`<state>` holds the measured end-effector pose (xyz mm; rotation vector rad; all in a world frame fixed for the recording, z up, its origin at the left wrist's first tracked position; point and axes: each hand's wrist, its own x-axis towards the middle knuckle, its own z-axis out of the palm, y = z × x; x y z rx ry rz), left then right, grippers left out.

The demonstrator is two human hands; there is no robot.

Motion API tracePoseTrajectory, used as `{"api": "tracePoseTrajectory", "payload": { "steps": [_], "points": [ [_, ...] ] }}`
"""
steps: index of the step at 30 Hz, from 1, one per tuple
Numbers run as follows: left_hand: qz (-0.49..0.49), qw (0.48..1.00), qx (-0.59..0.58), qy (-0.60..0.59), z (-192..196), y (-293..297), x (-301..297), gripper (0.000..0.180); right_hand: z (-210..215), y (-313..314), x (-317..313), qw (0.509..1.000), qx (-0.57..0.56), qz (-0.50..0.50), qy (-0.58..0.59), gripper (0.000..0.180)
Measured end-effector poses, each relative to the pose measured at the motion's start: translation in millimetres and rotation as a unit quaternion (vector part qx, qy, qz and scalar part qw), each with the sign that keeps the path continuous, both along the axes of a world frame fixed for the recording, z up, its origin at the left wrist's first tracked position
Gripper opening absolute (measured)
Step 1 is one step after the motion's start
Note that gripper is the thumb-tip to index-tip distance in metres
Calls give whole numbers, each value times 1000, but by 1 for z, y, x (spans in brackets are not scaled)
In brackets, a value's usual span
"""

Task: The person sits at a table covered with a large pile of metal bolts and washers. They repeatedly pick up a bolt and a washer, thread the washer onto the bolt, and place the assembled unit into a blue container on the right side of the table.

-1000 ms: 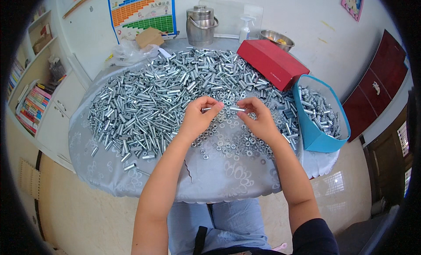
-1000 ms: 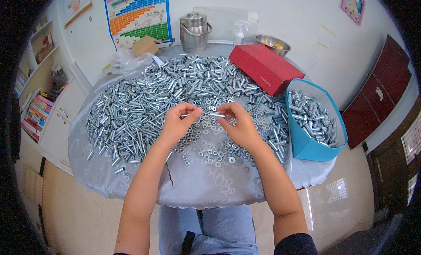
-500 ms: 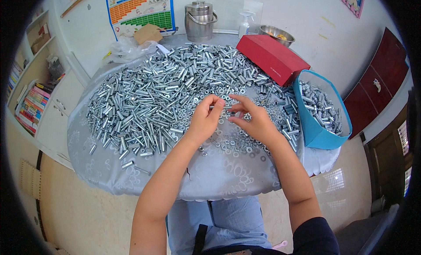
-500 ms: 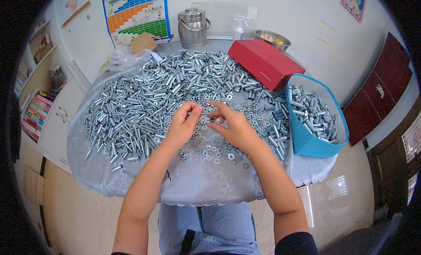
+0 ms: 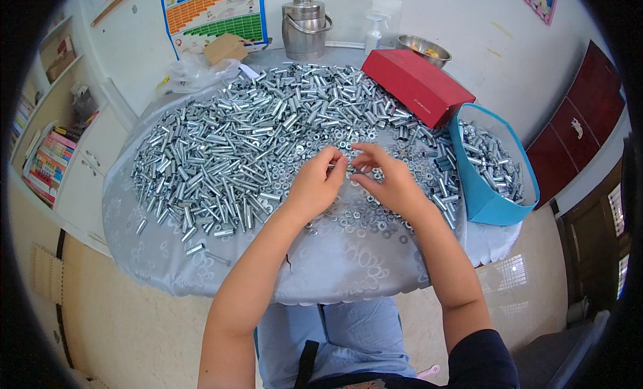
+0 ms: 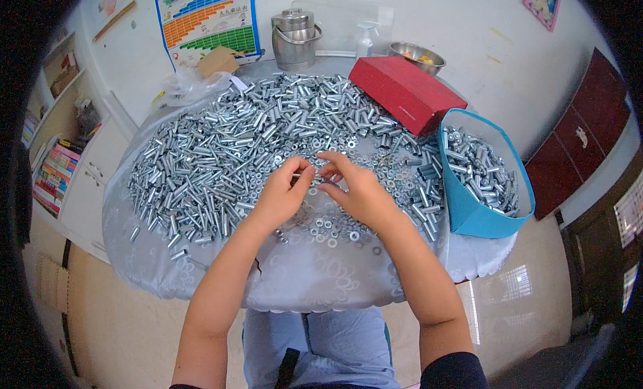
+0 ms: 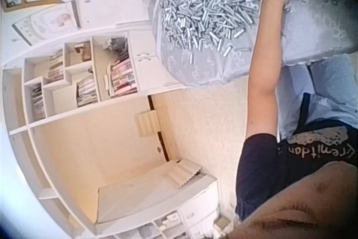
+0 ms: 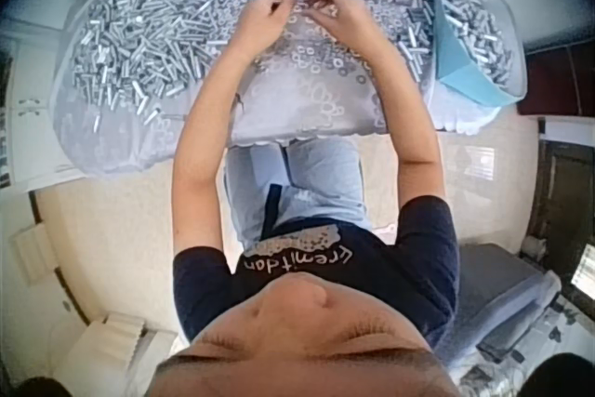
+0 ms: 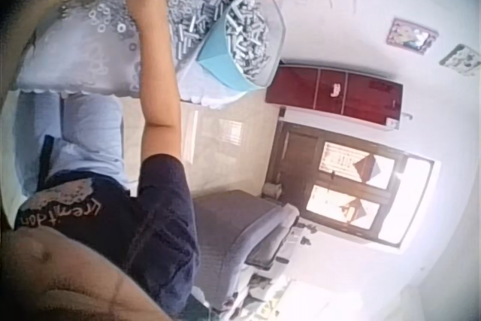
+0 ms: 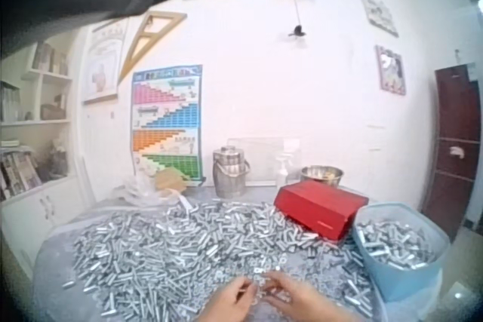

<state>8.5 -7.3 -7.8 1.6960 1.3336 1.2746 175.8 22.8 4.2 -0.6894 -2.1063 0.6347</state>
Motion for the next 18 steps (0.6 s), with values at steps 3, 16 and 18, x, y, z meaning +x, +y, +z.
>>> {"api": "tracePoseTrajectory", "payload": {
  "steps": [3, 16, 18],
  "points": [
    [4, 1000, -6, 19, -1, 0, -1, 19, 1, 0, 0, 1000, -3, -2, 6, 46],
    [-156, 925, -204, -279, -1, -4, 12, 58, 3, -10, -8, 997, -20, 51, 47, 45],
    [-180, 916, -226, -278, -3, -2, 10, 62, 4, -11, -9, 996, -45, 58, 56, 47]
  ]
}}
